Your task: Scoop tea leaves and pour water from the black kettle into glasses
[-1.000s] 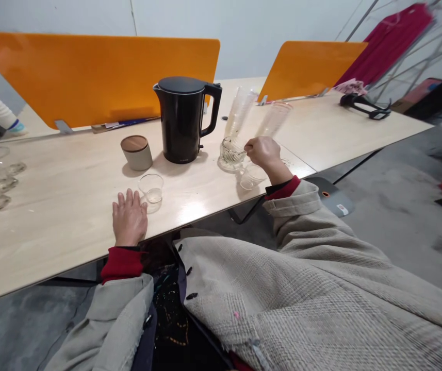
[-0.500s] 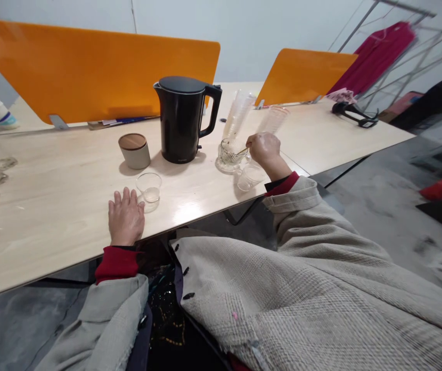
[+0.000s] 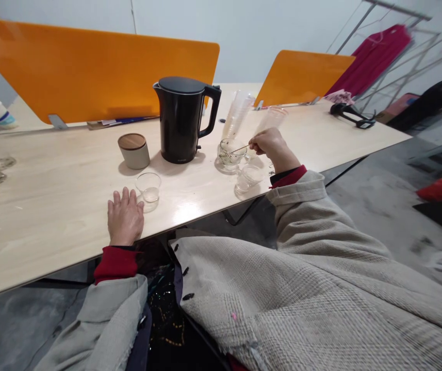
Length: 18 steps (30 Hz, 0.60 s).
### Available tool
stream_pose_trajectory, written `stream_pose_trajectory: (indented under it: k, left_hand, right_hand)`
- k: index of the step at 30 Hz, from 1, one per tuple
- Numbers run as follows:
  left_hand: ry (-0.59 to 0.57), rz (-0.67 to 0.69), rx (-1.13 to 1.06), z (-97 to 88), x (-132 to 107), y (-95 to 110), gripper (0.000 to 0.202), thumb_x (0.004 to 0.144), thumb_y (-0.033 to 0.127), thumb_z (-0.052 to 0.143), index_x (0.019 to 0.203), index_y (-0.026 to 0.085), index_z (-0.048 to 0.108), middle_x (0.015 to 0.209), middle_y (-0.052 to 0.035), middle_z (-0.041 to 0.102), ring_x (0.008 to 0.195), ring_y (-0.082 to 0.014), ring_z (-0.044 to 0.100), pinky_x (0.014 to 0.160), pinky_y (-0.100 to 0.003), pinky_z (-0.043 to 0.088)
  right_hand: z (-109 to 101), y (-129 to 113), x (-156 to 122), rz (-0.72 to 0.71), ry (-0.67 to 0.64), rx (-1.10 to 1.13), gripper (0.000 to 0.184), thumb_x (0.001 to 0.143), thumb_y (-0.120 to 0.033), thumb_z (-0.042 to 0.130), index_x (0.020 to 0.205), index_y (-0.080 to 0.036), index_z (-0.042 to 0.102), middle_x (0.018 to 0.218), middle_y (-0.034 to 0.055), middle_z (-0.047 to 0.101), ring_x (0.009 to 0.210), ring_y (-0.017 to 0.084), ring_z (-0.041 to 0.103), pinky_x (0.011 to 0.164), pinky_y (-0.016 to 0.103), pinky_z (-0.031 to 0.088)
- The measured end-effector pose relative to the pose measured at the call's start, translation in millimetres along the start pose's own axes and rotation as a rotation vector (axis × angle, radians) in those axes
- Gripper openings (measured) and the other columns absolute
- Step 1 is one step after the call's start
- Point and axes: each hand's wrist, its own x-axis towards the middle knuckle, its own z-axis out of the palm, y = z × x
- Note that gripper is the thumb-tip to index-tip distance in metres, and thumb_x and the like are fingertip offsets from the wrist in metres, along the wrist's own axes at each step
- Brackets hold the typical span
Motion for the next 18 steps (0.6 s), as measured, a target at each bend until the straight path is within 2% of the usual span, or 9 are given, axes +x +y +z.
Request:
stream_pose_trajectory:
  k: [2,8,11,14,18]
  left_hand:
    - [0.001,0.003,0.0,-0.5,0,1,0.069,0.111,0.037,0.026,0.165,0.003,0.052,0.18,-0.0222,0.042,0.171,-0.0466,0.029,0.139,-0.068,0.026]
    - [0.03,0.009,-0.009,1.5,-1,-1,0.067,0.111,0.037,0.028,0.165,0.006,0.054,0.178,-0.0209,0.044,0.17,-0.045,0.032,0.138,-0.068,0.028]
    - [0.023,0.005,-0.005,1.6,0,-1,0.067,0.111,0.037,0.028,0.164,0.005,0.054,0.178,-0.0215,0.044,0.17,-0.0453,0.031,0.138,-0.068,0.027]
    - [0.005,0.002,0.009,-0.2,0,0,0.067,0.112,0.036,0.027,0.165,0.003,0.052,0.18,-0.0216,0.042,0.17,-0.0462,0.03,0.139,-0.067,0.026]
    - [-0.021,-0.009,0.028,-3.0,0,1,0.067,0.113,0.035,0.027,0.166,0.003,0.051,0.181,-0.0209,0.04,0.17,-0.0465,0.03,0.139,-0.066,0.026]
  right_hand:
    - [1,3,0,0.034,0.031,0.044,0.035,0.093,0.006,0.068,0.064,-0.012,0.065,0.048,-0.0013,0.058,0.042,0.007,0.05,0.046,0.02,0.047]
    - [-5,10,-4,0.117,0.101,0.219,0.034,0.098,0.004,0.061,0.069,-0.015,0.061,0.052,-0.0031,0.057,0.046,0.005,0.051,0.049,0.016,0.049]
    - [-14,12,-13,0.077,0.131,0.285,0.032,0.098,0.004,0.058,0.072,-0.015,0.062,0.054,-0.003,0.058,0.047,0.006,0.054,0.051,0.016,0.052]
    - [-20,13,-21,0.012,0.156,0.306,0.027,0.095,0.002,0.063,0.074,-0.015,0.064,0.059,-0.0005,0.064,0.048,0.006,0.057,0.052,0.017,0.055]
    - [-18,10,-25,-0.035,0.17,0.267,0.029,0.093,0.002,0.061,0.07,-0.015,0.063,0.057,-0.0001,0.063,0.046,0.008,0.056,0.049,0.019,0.055]
